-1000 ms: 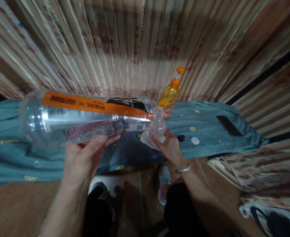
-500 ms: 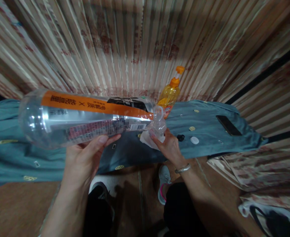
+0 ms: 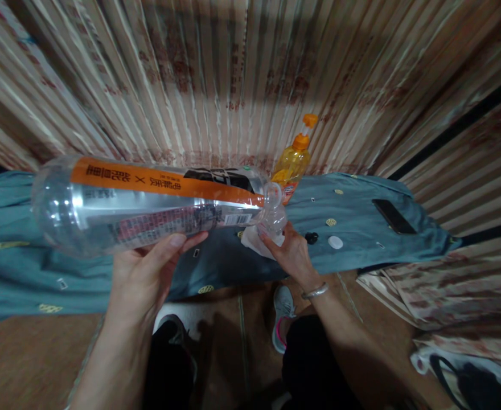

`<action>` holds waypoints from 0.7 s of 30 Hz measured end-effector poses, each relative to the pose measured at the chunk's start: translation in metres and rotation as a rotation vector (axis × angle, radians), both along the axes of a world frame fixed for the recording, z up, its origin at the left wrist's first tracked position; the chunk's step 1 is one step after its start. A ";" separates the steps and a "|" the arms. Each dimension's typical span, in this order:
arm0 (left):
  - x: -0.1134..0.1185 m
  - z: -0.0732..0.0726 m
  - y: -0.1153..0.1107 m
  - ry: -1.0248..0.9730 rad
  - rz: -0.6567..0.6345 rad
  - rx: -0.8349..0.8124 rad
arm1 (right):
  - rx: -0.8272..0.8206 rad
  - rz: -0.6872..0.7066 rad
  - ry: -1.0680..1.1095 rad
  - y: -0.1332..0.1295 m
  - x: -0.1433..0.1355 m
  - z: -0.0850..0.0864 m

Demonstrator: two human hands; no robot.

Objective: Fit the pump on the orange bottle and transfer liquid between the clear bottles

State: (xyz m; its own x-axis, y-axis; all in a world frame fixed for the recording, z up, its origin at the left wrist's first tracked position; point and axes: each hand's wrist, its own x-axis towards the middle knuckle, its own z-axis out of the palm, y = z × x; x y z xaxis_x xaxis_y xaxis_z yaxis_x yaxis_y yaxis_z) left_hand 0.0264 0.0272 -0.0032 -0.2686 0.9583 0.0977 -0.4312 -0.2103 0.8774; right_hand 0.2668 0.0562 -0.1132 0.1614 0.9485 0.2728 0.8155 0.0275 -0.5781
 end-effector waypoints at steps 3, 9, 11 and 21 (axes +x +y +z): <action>0.000 -0.002 0.000 -0.004 -0.002 0.005 | 0.008 0.013 0.001 0.000 0.000 -0.001; 0.000 -0.001 0.000 0.007 0.004 0.008 | 0.021 0.001 -0.003 0.001 0.000 -0.003; 0.000 0.000 0.000 0.004 0.000 0.006 | 0.025 0.002 -0.005 0.000 0.000 -0.003; 0.001 0.000 -0.001 0.000 0.001 0.000 | 0.002 0.015 -0.020 0.000 0.000 0.002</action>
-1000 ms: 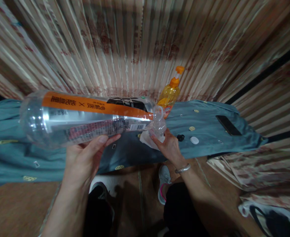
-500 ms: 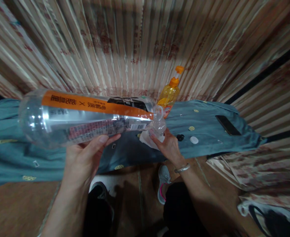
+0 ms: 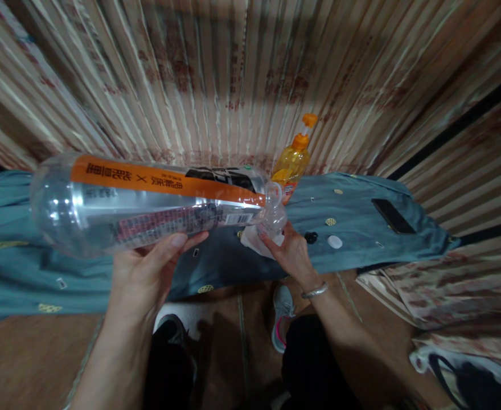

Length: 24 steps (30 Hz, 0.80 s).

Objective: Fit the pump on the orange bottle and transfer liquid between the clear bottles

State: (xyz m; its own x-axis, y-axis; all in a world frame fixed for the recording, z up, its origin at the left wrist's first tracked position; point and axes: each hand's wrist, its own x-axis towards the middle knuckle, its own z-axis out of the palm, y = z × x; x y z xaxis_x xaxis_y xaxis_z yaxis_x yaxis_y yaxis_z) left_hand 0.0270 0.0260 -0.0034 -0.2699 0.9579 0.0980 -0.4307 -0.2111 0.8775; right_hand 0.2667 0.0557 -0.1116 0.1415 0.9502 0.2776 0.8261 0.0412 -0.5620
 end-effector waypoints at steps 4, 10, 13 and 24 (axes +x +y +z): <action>0.000 0.000 0.000 -0.010 -0.004 0.010 | 0.018 -0.005 -0.010 0.001 0.000 -0.003; -0.001 -0.001 0.002 -0.008 -0.003 0.020 | 0.043 0.014 -0.002 0.001 0.001 -0.005; -0.001 -0.002 0.003 -0.005 -0.002 0.024 | 0.042 0.016 0.002 0.001 0.002 -0.005; -0.002 -0.004 0.004 -0.016 -0.007 0.028 | 0.062 0.011 0.009 0.002 0.001 -0.007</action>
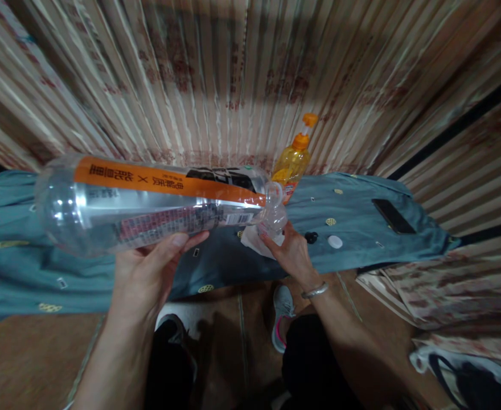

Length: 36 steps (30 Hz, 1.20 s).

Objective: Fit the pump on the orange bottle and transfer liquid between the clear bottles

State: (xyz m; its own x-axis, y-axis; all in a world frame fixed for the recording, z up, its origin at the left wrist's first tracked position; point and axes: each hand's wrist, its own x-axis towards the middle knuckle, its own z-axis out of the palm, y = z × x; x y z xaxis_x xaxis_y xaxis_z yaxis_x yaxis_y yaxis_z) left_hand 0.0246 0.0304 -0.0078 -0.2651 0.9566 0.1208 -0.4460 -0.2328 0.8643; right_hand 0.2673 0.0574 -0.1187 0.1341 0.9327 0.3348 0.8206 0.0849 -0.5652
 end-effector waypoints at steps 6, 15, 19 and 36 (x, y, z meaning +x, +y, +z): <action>0.000 0.000 0.000 0.004 0.004 0.002 | -0.007 -0.005 -0.002 0.000 0.001 0.000; 0.000 0.000 0.000 0.016 0.005 -0.003 | -0.013 -0.008 0.038 0.000 0.001 -0.001; 0.000 0.001 -0.001 0.026 0.009 -0.002 | -0.032 -0.001 0.048 0.000 0.000 0.001; 0.001 0.002 -0.002 0.028 0.002 0.011 | -0.024 0.004 -0.014 0.000 0.000 0.002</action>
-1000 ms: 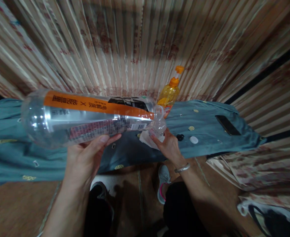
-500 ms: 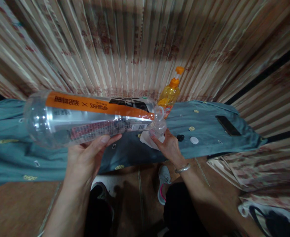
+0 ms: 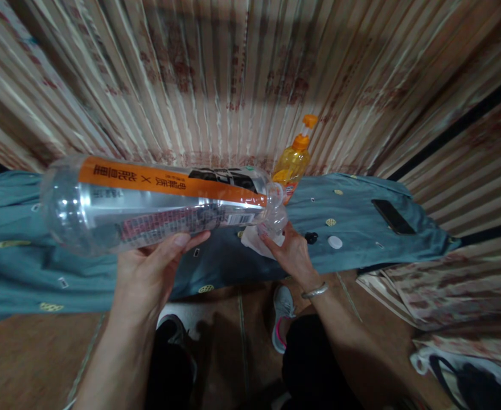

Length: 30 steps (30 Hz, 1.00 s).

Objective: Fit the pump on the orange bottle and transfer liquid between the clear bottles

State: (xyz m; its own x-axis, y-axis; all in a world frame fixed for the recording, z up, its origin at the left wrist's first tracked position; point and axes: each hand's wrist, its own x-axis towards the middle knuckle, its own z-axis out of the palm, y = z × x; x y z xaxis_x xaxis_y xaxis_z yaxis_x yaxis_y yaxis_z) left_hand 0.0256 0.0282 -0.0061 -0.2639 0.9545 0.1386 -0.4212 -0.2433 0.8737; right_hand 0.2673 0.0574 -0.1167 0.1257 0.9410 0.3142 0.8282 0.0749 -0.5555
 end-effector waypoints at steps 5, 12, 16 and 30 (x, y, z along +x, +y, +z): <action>0.000 0.001 0.000 -0.014 0.000 -0.010 | 0.017 -0.016 -0.010 0.000 0.000 -0.002; 0.000 0.001 0.001 -0.026 0.001 -0.015 | -0.015 -0.026 0.006 0.000 -0.001 0.000; -0.001 0.000 0.001 -0.036 -0.010 -0.016 | -0.024 -0.023 0.012 0.000 -0.002 0.002; -0.001 -0.001 0.001 -0.022 -0.008 0.000 | -0.008 -0.019 0.007 0.000 -0.001 -0.001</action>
